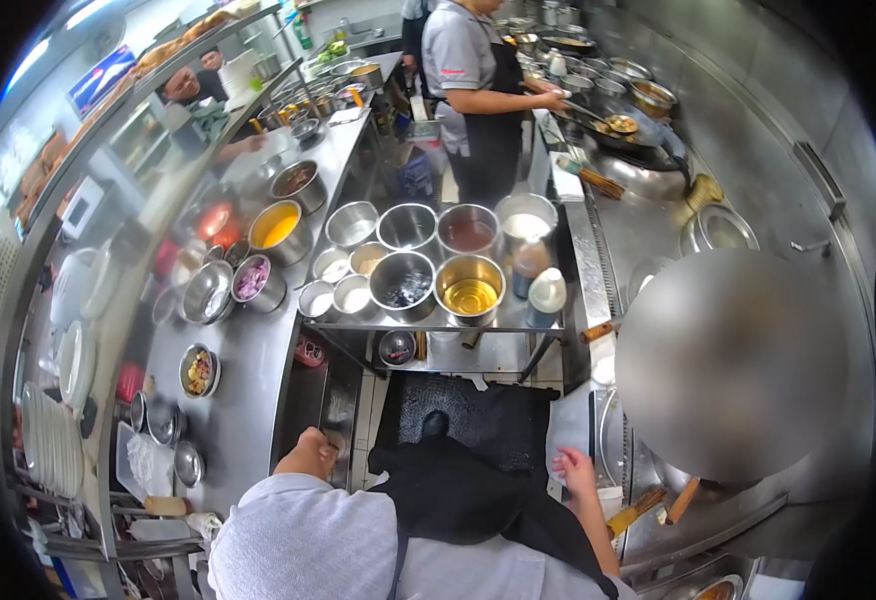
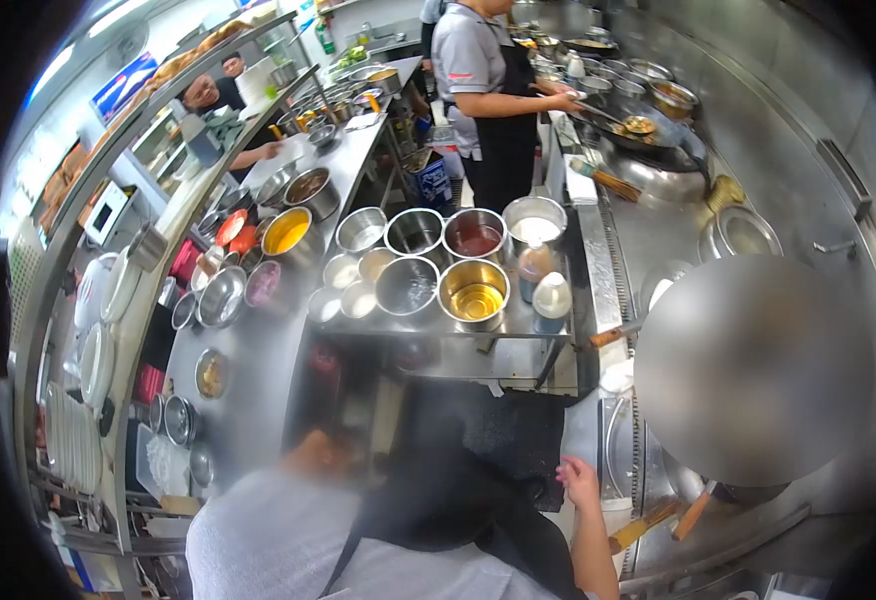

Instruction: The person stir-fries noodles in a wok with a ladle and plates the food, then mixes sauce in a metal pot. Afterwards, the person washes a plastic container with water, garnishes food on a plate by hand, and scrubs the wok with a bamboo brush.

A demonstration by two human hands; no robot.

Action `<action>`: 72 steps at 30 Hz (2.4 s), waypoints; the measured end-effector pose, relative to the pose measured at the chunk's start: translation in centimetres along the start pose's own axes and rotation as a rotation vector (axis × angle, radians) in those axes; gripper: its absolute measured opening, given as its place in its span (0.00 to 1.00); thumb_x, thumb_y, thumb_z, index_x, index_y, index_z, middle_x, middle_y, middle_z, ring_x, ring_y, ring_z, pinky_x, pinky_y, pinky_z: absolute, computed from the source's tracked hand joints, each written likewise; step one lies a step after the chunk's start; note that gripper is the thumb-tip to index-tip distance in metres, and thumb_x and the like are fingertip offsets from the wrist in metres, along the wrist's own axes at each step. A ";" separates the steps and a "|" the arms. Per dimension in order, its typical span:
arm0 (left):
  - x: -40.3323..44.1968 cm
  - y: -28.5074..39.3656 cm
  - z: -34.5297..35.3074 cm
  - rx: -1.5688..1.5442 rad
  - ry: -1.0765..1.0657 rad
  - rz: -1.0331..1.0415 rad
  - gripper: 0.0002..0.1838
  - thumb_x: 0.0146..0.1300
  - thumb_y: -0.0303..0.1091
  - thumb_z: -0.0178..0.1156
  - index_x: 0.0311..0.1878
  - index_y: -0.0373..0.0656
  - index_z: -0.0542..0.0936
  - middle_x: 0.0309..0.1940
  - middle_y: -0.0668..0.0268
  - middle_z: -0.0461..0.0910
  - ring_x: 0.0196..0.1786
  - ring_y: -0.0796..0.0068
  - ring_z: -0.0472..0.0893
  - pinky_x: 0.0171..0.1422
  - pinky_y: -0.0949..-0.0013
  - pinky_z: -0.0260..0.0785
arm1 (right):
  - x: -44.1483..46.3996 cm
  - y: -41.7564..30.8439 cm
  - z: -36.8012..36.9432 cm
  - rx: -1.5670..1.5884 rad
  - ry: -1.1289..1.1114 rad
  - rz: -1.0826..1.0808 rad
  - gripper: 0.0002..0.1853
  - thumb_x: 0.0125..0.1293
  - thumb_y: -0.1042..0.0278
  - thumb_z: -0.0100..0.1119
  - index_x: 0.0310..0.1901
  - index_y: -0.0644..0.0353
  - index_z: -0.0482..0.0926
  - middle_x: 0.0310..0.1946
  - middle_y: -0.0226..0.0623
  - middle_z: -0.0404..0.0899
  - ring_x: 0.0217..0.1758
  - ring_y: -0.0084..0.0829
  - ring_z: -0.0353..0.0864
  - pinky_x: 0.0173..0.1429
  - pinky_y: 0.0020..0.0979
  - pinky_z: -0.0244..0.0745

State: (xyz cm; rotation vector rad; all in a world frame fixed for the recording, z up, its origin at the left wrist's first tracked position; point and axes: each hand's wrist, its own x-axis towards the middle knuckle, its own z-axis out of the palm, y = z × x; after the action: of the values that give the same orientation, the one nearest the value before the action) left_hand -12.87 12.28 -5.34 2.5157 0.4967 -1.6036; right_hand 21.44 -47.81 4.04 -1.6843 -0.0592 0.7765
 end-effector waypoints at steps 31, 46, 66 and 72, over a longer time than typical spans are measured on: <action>-10.8 -11.8 -31.8 -0.723 0.449 0.549 0.40 0.58 0.37 0.66 0.72 0.39 0.61 0.64 0.49 0.72 0.66 0.59 0.72 0.70 0.61 0.63 | 5.7 3.7 13.6 -0.323 0.086 0.433 0.18 0.67 0.73 0.48 0.58 0.55 0.71 0.34 0.38 0.79 0.28 0.32 0.80 0.28 0.34 0.73; -26.9 -57.0 -57.7 -0.064 2.131 -0.659 0.15 0.53 0.24 0.54 0.44 0.42 0.83 0.39 0.53 0.84 0.49 0.54 0.82 0.56 0.59 0.72 | 7.3 3.4 17.1 0.474 -0.083 0.303 0.30 0.65 0.62 0.61 0.66 0.51 0.62 0.52 0.37 0.74 0.53 0.36 0.75 0.53 0.36 0.73; -24.8 -67.5 -63.5 -0.032 1.564 -0.551 0.14 0.49 0.27 0.59 0.42 0.40 0.80 0.41 0.51 0.81 0.47 0.48 0.80 0.53 0.54 0.72 | 16.1 -5.7 20.3 0.033 0.295 0.437 0.19 0.70 0.62 0.51 0.61 0.55 0.70 0.34 0.32 0.79 0.32 0.26 0.78 0.35 0.31 0.75; -28.6 -69.8 -63.8 -0.169 1.746 -0.487 0.20 0.45 0.27 0.66 0.45 0.35 0.80 0.41 0.50 0.83 0.45 0.52 0.83 0.51 0.59 0.73 | 15.4 -7.3 20.7 -0.073 0.304 0.459 0.19 0.69 0.66 0.50 0.60 0.55 0.70 0.33 0.34 0.79 0.30 0.27 0.79 0.32 0.32 0.75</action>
State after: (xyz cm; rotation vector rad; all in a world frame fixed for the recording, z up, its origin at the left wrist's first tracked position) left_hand 7.69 89.09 53.28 3.0108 1.2410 1.0488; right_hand 25.28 -21.34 2.34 -1.8954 0.5320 0.8498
